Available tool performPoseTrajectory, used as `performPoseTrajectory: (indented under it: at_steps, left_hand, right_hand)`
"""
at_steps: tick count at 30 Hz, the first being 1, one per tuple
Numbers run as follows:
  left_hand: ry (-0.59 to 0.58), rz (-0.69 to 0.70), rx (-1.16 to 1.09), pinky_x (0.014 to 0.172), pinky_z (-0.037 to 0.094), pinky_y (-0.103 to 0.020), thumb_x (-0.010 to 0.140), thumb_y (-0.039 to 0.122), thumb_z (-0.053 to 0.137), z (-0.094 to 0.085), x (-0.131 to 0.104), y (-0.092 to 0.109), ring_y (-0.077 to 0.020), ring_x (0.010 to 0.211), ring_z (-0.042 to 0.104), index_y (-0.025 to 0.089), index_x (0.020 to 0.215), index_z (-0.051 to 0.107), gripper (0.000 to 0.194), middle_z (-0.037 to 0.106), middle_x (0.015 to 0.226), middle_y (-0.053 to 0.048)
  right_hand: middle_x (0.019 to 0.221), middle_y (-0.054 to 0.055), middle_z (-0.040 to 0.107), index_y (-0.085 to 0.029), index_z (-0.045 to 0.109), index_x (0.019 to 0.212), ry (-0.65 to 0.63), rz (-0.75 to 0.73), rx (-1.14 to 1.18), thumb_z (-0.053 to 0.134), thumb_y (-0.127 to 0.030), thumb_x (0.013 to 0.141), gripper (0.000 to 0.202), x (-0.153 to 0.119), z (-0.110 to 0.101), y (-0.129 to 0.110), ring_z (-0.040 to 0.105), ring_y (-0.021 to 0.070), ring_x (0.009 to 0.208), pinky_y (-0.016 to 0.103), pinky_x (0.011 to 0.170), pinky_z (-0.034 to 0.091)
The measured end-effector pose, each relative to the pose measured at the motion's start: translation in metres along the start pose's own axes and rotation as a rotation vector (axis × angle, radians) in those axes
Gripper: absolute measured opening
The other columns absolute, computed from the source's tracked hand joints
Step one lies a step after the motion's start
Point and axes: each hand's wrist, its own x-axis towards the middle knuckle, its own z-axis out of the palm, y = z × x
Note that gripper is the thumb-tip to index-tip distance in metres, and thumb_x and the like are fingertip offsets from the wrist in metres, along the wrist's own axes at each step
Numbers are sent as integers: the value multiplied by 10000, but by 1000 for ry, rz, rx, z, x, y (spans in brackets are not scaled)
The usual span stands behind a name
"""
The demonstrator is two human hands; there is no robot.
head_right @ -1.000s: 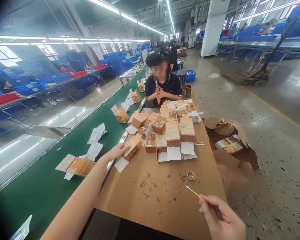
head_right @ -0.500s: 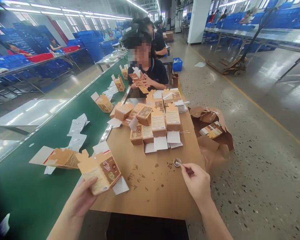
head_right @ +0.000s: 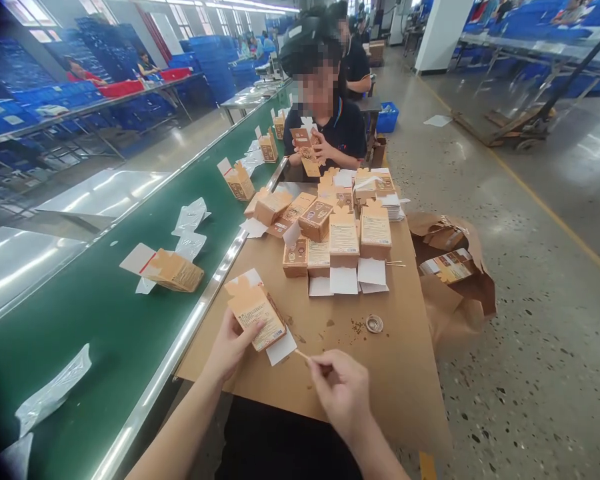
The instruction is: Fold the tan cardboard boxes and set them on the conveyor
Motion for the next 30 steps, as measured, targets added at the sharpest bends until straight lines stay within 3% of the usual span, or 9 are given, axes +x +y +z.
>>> performPoseTrajectory:
  at_steps: [4,8,16,22,30]
  left_hand:
    - [-21,41,26,1075,733,-523,753,723,1059,5,-4,-6,-357,1209,888,291,1318,624,834,881,1276,-104]
    - [-32,60,-30,1047,731,-507,743,674,1086,11,-5,-15,-334,1161,893,294,1359,582,882,871,1245,-87]
    - [43,139,3,1080,718,-521,720,610,1109,19,-25,-26,-360,1204,875,274,1371,656,862,855,1286,-110]
    - [229,262,123,1058,703,-483,763,573,1094,37,-51,-40,-328,1155,843,276,1283,652,744,800,1202,-71]
    - [302,282,205,945,715,-475,823,493,1040,48,-57,-48,-321,1059,853,298,1239,578,651,789,1171,-77]
  right_hand:
    - [681,-4,758,-272,813,823,-85,-16,15,748,-302,1119,305,-4,44,5,717,165,578,249,594,606]
    - [679,-3,750,-270,808,818,-101,-19,-1,744,-306,1123,314,-1,50,15,693,162,568,242,570,583]
    - [744,17,809,-265,849,876,-6,-19,-38,757,-297,1138,279,0,16,17,739,171,579,247,561,618]
    - [705,-13,778,-269,849,890,46,-33,-54,798,-235,1107,225,-10,-20,6,740,164,566,241,601,646]
    - [738,-19,799,-268,856,909,70,-53,-46,789,-212,1107,216,-18,-26,0,756,149,576,213,625,657]
